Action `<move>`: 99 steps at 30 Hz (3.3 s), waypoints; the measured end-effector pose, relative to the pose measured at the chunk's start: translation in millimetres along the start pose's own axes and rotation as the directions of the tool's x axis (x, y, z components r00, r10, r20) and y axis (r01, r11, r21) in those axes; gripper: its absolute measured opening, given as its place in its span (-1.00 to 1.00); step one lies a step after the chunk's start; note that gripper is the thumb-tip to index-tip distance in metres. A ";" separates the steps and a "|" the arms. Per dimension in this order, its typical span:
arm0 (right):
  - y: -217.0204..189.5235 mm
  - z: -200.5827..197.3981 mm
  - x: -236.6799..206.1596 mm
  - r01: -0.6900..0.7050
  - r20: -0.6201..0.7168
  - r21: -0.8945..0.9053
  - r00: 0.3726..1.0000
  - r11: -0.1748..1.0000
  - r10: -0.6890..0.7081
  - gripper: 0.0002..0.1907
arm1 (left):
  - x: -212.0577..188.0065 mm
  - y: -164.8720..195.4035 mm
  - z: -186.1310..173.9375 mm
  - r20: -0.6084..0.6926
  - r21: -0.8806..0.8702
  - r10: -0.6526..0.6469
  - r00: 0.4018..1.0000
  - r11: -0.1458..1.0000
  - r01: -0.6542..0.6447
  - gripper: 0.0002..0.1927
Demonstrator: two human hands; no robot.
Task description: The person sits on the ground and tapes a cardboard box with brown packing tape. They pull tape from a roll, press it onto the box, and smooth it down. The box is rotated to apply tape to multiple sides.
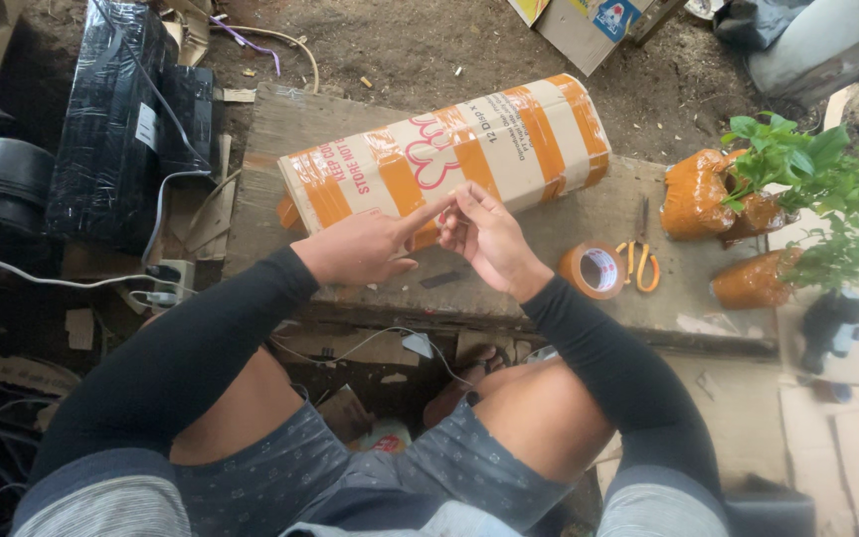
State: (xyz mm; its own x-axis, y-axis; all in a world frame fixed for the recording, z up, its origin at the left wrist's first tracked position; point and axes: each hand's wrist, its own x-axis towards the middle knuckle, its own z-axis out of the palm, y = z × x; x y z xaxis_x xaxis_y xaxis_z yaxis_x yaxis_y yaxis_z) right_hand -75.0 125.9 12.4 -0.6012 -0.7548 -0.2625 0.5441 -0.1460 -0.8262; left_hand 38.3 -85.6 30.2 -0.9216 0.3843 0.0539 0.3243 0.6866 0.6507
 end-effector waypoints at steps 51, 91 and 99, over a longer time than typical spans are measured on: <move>-5.3 -45.3 116.5 0.465 0.600 -0.792 0.713 -0.396 -0.363 -0.65 | -1.3 96.3 96.5 0.178 -0.509 0.437 0.882 0.808 -0.298 -0.62; 106.1 -115.5 18.0 0.412 0.376 -0.911 0.849 0.019 -0.372 -0.52 | -100.1 -38.3 176.6 -0.626 -0.175 -0.511 0.589 0.828 0.532 0.05; 85.3 -116.7 -11.0 0.407 0.352 -0.861 0.910 0.304 -0.221 -0.57 | -100.6 -25.7 208.3 -0.645 -0.363 -0.482 0.592 0.876 0.318 -0.24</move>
State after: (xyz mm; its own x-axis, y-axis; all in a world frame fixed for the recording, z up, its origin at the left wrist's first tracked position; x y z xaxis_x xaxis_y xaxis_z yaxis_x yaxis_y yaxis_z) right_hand -90.2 196.4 -113.3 -0.4610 -0.8794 0.1188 -0.5831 0.1993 -0.7876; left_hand 167.0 -13.4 -149.7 -0.8397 -0.5020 0.2069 -0.0862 0.4995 0.8620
